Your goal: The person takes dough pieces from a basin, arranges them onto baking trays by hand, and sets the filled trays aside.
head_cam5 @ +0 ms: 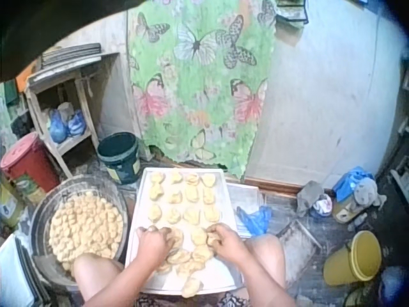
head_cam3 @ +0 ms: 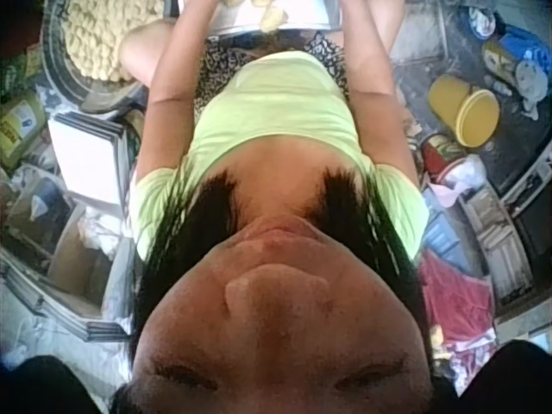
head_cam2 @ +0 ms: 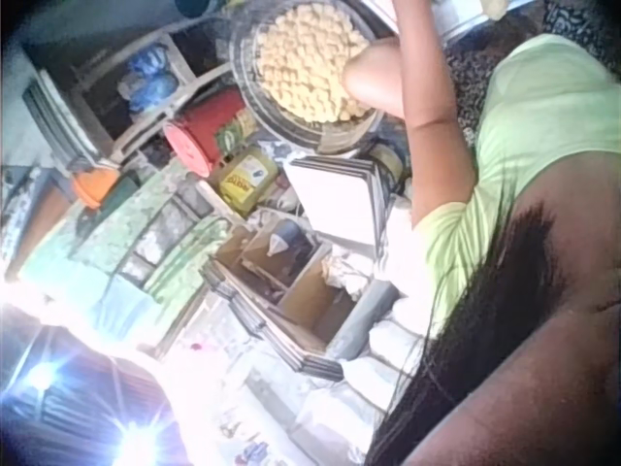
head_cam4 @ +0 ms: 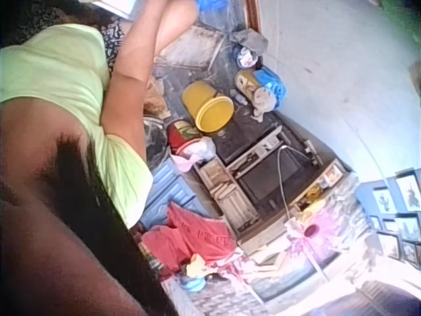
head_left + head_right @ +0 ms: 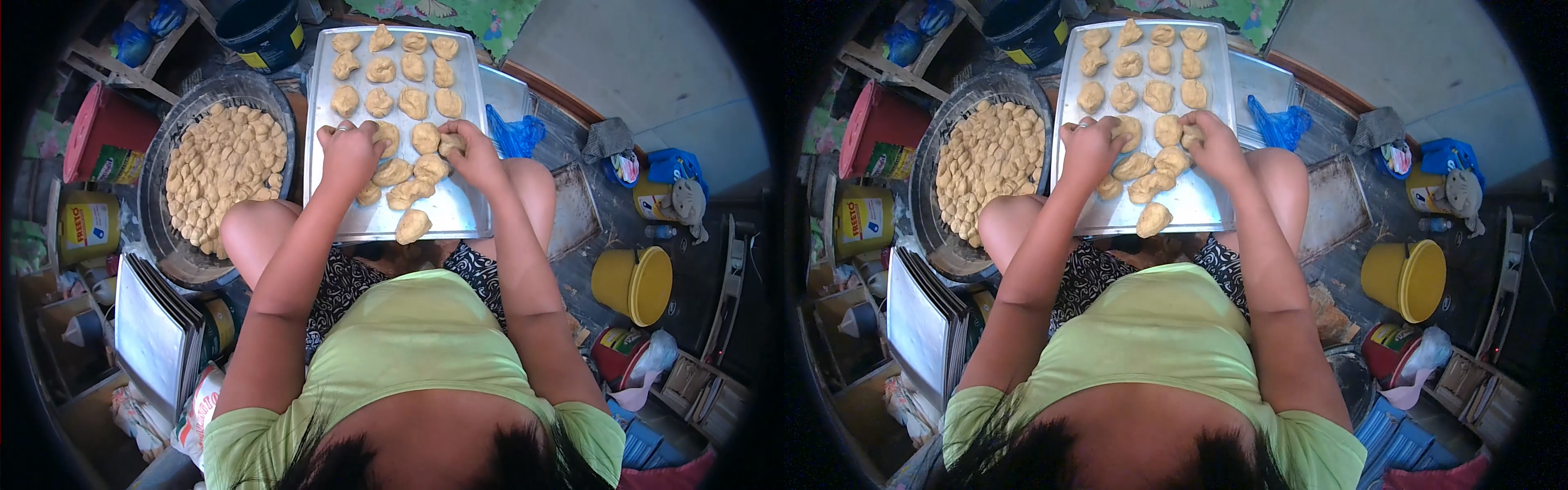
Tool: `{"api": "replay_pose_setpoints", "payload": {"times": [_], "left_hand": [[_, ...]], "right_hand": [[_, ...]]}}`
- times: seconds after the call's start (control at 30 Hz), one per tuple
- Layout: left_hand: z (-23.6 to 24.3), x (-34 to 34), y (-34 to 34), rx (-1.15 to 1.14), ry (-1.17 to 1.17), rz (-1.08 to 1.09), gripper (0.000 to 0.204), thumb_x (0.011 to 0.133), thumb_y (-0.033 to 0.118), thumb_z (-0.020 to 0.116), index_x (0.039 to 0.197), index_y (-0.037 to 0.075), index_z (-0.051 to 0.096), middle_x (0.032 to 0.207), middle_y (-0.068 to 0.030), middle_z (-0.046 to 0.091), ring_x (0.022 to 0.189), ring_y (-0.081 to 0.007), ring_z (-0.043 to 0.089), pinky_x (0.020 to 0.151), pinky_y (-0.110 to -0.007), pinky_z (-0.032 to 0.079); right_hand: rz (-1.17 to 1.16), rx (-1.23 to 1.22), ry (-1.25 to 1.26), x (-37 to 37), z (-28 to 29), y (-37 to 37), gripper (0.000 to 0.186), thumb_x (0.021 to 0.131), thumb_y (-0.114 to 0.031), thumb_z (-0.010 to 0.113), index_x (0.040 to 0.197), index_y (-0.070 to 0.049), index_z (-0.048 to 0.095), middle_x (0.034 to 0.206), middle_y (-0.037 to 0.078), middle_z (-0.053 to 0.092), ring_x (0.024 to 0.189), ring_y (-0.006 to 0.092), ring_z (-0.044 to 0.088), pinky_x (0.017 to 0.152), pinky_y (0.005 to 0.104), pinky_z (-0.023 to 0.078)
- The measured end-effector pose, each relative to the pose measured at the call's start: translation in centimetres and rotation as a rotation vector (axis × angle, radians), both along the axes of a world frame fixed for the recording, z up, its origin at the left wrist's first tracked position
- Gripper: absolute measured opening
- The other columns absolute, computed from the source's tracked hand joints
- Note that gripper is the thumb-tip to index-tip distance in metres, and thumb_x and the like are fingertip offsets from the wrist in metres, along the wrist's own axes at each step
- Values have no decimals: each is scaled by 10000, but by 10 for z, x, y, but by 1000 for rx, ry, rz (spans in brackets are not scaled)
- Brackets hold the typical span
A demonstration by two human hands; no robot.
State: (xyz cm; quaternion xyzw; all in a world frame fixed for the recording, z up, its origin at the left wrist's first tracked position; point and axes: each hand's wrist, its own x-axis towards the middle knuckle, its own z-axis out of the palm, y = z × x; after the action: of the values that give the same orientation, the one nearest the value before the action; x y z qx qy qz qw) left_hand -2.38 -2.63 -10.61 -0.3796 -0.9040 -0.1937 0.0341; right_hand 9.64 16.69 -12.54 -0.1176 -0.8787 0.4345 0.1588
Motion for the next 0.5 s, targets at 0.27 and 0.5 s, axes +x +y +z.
{"api": "replay_pose_setpoints", "payload": {"times": [0.27,0.5], "left_hand": [[20,47,-64,114,39,-225,345,739,232,699,1054,110,627,1110,-95,539,1049,-287,483,899,-414,319],[-24,76,-87,203,20,-212,301,741,110,670,1036,98,609,1089,-97,534,984,-291,499,850,-393,376]], "right_hand": [[112,243,41,49,32,-63,494,714,-278,683,1168,-133,556,1302,181,403,1200,377,383,974,485,322],[174,630,-78,76,-11,-103,531,736,-453,665,1148,-136,559,1330,173,375,1295,385,254,1020,616,185]]}}
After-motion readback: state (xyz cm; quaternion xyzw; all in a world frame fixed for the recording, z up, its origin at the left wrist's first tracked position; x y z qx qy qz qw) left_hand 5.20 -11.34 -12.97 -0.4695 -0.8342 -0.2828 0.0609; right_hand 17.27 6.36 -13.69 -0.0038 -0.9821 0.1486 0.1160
